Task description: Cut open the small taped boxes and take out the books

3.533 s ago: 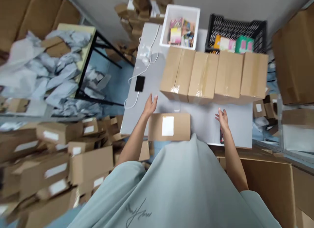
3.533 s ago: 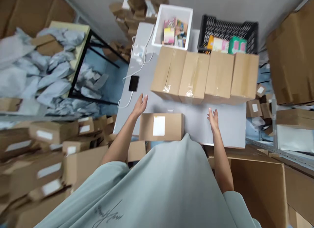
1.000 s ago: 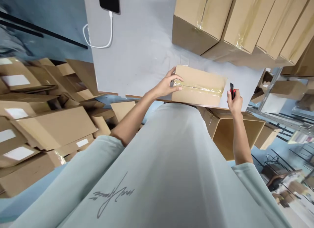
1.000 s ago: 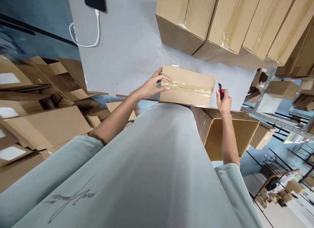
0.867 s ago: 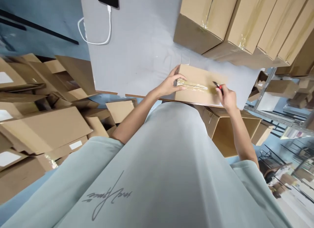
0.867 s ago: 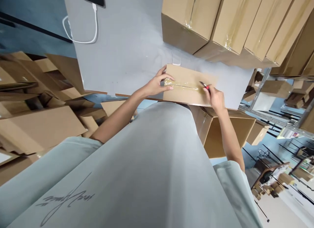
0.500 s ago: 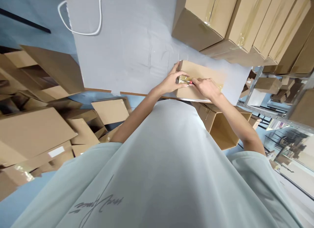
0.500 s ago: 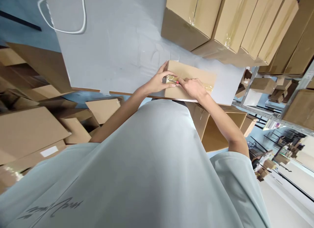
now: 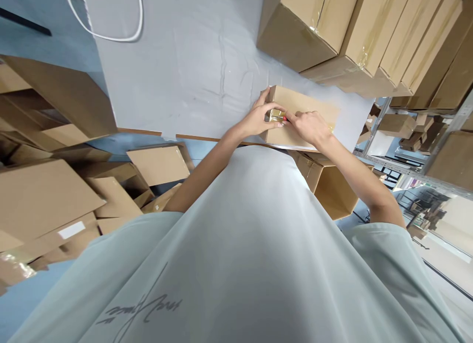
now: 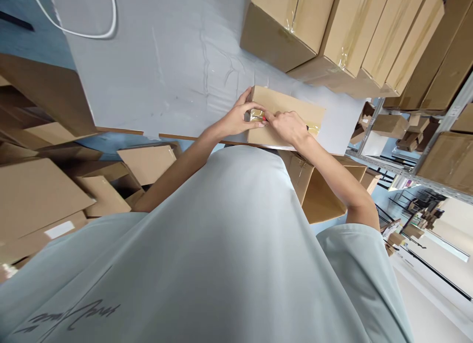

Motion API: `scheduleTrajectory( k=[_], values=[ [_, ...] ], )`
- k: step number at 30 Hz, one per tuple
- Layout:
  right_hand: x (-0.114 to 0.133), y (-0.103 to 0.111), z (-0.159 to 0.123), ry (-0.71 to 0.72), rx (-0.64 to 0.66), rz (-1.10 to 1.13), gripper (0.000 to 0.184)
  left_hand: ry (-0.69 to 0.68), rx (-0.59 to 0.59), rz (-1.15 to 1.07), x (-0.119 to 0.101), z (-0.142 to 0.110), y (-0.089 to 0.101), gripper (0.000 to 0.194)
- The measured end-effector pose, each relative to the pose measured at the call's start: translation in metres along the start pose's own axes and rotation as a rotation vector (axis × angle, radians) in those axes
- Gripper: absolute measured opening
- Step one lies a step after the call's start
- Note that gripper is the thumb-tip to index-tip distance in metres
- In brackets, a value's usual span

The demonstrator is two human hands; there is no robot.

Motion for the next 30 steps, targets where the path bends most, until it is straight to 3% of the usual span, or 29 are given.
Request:
scheduleTrajectory(
  k=[5, 12, 18, 23, 30],
  values=[
    [0.009, 0.013, -0.002, 0.01, 0.027, -0.036, 0.058, -0.006, -0.021, -0.003, 0.003, 0.002, -0.003, 0.056],
    [0.031, 0.037, -0.004, -0.015, 0.029, -0.036, 0.056, -0.009, 0.012, -0.024, 0.005, 0.004, -0.001, 0.063],
    [0.03, 0.032, 0.0, -0.017, -0.019, -0.045, 0.052, -0.005, 0.012, -0.019, 0.002, 0.001, 0.001, 0.065],
    [-0.003, 0.001, -0.006, -0.052, -0.037, -0.073, 0.048, 0.02, 0.038, -0.021, -0.006, -0.002, 0.009, 0.071],
    [-0.084, -0.06, -0.055, -0.206, 0.095, -0.067, 0.046, 0.085, -0.01, -0.001, -0.012, -0.006, 0.013, 0.069]
  ],
)
Point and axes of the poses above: each hand's wrist, its own z-axis towards the middle knuckle, its own y-axis out of the back of the hand, x = y × z, the point moved 5 cm from there along z, towards the middle knuckle
